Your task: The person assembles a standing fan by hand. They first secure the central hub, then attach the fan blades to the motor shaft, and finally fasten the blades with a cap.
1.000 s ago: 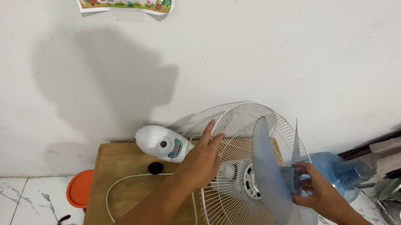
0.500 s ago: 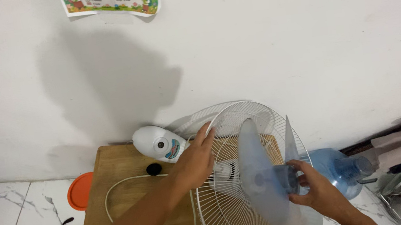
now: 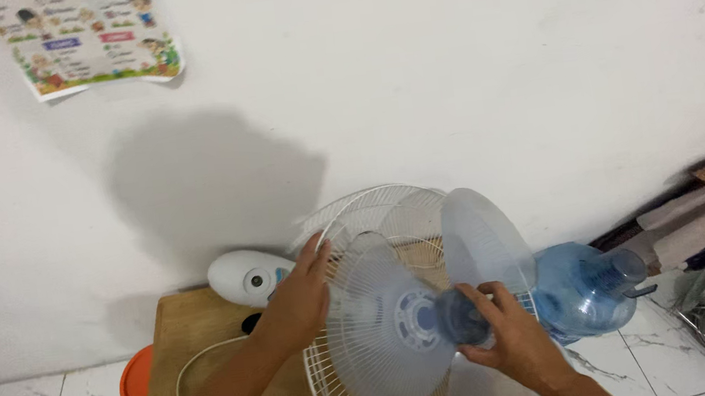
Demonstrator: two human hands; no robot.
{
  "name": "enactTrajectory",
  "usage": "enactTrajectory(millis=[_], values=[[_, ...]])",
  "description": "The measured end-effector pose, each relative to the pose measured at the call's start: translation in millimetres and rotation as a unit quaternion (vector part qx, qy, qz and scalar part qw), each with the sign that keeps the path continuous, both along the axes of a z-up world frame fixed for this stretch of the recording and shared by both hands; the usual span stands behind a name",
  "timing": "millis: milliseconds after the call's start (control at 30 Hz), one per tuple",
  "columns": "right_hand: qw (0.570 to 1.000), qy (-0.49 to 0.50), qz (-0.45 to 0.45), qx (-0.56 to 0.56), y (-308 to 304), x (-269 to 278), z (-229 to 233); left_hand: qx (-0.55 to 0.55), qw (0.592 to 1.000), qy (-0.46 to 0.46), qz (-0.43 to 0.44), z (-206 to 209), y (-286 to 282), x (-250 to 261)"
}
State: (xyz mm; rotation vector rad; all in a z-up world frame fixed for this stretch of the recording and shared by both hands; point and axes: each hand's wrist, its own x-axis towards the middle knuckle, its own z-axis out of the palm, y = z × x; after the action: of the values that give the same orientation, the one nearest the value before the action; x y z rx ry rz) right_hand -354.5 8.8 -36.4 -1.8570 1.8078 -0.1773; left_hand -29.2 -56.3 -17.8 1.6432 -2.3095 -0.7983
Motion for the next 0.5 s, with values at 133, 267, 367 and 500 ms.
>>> enactTrajectory(millis=[133, 267, 367, 500], values=[[0.997, -0.06, 0.008, -0.041, 3, -4, -1, -0.014, 1.0, 0.018, 0.014, -10, -3, 1], [0.994, -0.09, 0.016, -0.061, 2, -8, -5, -0.043, 0.998, 0.021, 0.028, -14, -5, -1], [0.991, -0.113, 0.032, -0.072, 2, -11, -9, -0.045, 0.997, 0.033, 0.06, -12, -1, -2], [0.981, -0.151, 0.049, -0.114, 0, -14, -16, 0.001, 0.987, 0.055, 0.15, -12, 7, -3]])
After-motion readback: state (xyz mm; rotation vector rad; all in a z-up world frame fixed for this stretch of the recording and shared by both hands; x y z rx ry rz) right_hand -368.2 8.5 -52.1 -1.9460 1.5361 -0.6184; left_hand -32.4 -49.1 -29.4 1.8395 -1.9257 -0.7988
